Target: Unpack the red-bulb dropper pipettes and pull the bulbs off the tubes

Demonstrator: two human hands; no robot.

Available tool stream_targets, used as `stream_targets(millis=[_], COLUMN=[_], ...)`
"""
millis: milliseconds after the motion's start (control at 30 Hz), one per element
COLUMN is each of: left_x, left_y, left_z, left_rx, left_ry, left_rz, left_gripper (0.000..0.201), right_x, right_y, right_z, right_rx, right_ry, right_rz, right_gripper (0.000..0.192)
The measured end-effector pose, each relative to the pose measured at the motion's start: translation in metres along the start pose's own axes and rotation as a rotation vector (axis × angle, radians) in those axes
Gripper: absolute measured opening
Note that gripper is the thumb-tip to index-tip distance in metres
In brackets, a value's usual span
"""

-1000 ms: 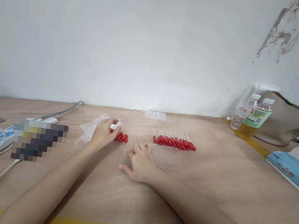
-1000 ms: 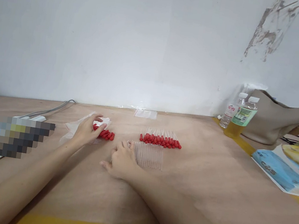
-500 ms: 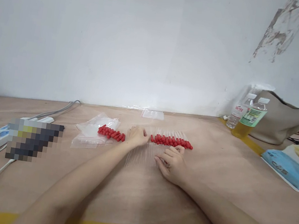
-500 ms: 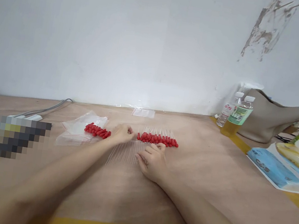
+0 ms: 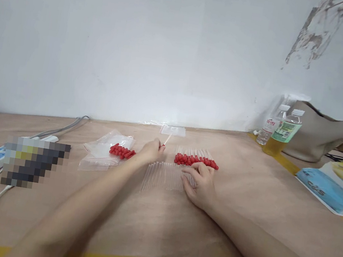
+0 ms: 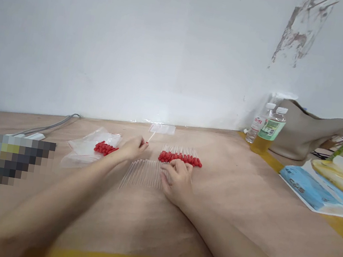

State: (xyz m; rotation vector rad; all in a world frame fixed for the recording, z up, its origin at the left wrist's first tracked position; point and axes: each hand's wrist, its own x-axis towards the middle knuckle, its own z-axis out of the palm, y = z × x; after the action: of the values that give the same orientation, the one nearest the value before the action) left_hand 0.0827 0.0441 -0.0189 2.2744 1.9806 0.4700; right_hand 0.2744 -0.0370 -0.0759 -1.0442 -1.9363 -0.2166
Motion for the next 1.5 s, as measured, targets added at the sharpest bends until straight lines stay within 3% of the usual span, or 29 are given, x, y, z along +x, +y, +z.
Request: stream_targets(millis=[133, 200, 300, 433, 633, 1067, 1367, 1500], left_x=[-0.061, -0.086, -0.106, -0.109, -0.109, -0.106, -0.110, -0.110], left_y=[-0.031, -0.042, -0.048, -0.040, -0.032, -0.026, -0.027, -0.029], left_z=[-0.004, 0.005, 0.020, 0.031, 0.028, 0.026, 0.023, 0.022], left_rx=[-0.127, -0.142, -0.163, -0.153, -0.124, 0.090, 0.025, -0.043], left_ry=[0.256, 0.338, 0.373, 0.365, 0.357, 0.381, 0.250, 0.181], left_rz=[0.372, 0.511, 0.602, 0.659, 0.683, 0.798, 0.784, 0.760], left_gripper=[0.020, 0.018, 0.013, 0.011, 0.010, 0.018, 0.027, 0.028], right_x=[0.002, 0.001, -0.001, -0.003, -0.004, -0.007, -0.004, -0.006], right_y=[-0.004, -0.008, -0.015, -0.019, -0.020, -0.017, -0.017, -0.016], right_z=[-0.001, -0.002, -0.003, 0.000, 0.006, 0.017, 0.011, 0.010], right_rx=[0.020, 0.041, 0.051, 0.025, 0.033, 0.139, 0.093, 0.086], right_ry=[0.156, 0.113, -0.051, -0.136, -0.199, -0.050, -0.128, -0.096], right_rz=[-0.006, -0.070, -0.135, -0.160, -0.214, -0.373, -0.528, -0.579], right_gripper=[0.043, 0.055, 0.051, 0.033, 0.021, 0.015, 0.016, 0.016])
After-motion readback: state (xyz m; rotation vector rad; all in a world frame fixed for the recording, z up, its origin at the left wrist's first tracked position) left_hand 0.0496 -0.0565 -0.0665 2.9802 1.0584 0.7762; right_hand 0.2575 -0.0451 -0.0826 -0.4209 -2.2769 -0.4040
